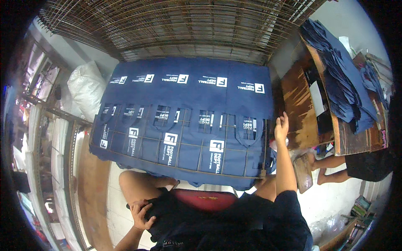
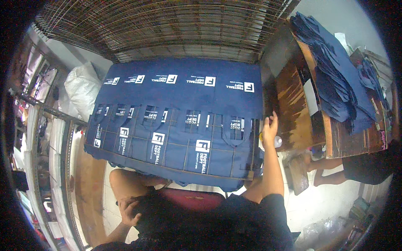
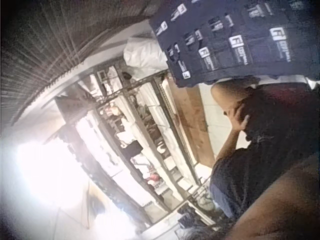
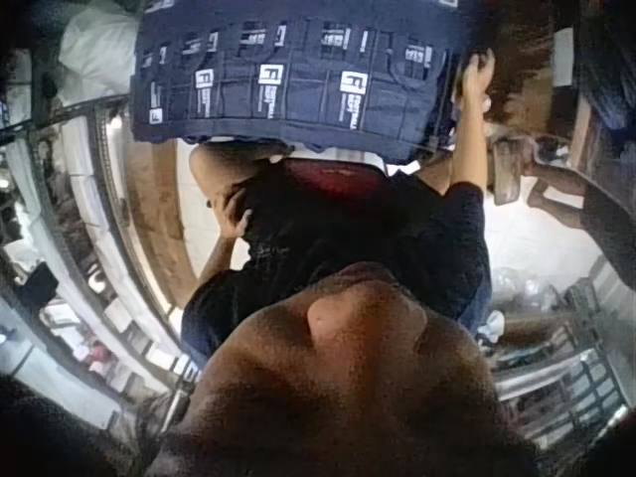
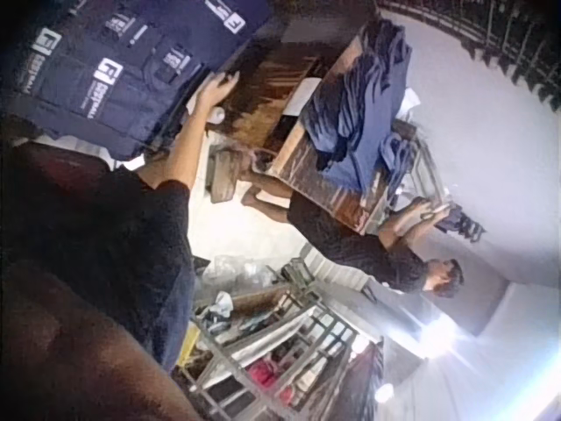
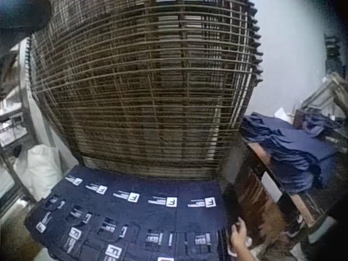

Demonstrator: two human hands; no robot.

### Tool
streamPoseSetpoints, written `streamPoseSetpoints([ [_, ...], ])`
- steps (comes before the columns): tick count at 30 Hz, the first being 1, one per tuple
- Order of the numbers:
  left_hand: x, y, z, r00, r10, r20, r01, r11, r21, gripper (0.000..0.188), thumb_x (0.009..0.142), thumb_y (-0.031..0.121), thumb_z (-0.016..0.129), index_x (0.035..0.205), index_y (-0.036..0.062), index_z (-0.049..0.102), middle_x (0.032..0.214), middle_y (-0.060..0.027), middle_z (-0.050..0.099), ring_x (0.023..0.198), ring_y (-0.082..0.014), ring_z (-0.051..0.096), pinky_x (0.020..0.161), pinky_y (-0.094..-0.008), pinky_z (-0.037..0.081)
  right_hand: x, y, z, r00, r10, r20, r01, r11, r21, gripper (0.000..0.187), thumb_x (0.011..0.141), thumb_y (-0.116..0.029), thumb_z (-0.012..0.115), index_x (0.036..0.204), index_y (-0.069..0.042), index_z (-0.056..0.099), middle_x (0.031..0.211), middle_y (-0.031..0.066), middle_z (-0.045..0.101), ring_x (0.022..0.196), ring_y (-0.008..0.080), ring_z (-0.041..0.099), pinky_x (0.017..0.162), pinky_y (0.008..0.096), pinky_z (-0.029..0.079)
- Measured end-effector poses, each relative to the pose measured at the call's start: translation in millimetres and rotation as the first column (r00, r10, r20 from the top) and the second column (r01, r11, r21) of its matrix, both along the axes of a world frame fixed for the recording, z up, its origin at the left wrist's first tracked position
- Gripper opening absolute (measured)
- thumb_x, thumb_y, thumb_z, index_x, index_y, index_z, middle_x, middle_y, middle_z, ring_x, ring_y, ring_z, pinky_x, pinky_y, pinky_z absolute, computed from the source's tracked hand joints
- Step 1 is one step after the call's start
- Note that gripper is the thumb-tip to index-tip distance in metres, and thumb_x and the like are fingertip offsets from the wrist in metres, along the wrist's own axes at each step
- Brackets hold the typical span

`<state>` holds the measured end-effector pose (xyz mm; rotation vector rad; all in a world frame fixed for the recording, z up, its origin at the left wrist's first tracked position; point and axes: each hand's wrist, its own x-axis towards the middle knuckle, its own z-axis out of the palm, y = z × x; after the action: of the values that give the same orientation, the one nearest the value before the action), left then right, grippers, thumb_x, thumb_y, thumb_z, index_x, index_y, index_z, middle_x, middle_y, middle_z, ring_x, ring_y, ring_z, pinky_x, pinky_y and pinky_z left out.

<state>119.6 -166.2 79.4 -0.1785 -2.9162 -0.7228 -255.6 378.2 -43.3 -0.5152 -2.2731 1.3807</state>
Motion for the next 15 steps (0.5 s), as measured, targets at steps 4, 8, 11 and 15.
streamPoseSetpoints([
  [4,-2,-5,-4,0.999,-0.044,-0.015,0.044,0.999,-0.011,0.055,0.068,0.050,0.060,0.099,0.0054,0.064,0.100,-0.0139,0.056,0.098,-0.0306,0.051,0.085,-0.0443,0.032,76,24,2,1.000,-0.009,0.019,0.009,1.000,-0.010,0.045,0.088,-0.014,0.057,0.131,-0.010,0.046,0.104,0.0077,0.055,0.095,0.0173,0.053,0.084,0.0317,0.044],
  [8,2,-7,-6,0.998,-0.057,-0.017,0.057,0.998,-0.012,0.055,0.069,0.051,0.059,0.100,0.0054,0.064,0.100,-0.0146,0.055,0.098,-0.0313,0.050,0.085,-0.0451,0.032,144,42,-12,0.996,-0.087,-0.031,0.083,0.990,-0.110,0.039,0.089,-0.013,0.056,0.127,-0.009,0.048,0.102,0.0083,0.057,0.079,0.0163,0.057,0.072,0.0298,0.045],
  [11,5,-7,-9,0.997,-0.058,-0.047,0.058,0.998,-0.007,0.055,0.070,0.051,0.059,0.100,0.0055,0.064,0.100,-0.0147,0.055,0.098,-0.0317,0.050,0.085,-0.0454,0.032,191,41,-24,0.959,-0.256,0.123,0.277,0.940,-0.198,0.036,0.090,-0.016,0.056,0.124,-0.009,0.050,0.094,0.0052,0.058,0.077,0.0122,0.057,0.062,0.0256,0.045],
  [15,0,-1,-4,0.996,-0.061,-0.064,0.058,0.997,-0.049,0.053,0.070,0.050,0.060,0.099,0.0061,0.063,0.100,-0.0143,0.055,0.096,-0.0316,0.051,0.086,-0.0447,0.032,193,42,-32,0.949,-0.316,0.001,0.313,0.939,-0.140,0.034,0.089,-0.014,0.057,0.122,-0.008,0.051,0.089,0.0045,0.058,0.069,0.0114,0.057,0.053,0.0238,0.042],
])
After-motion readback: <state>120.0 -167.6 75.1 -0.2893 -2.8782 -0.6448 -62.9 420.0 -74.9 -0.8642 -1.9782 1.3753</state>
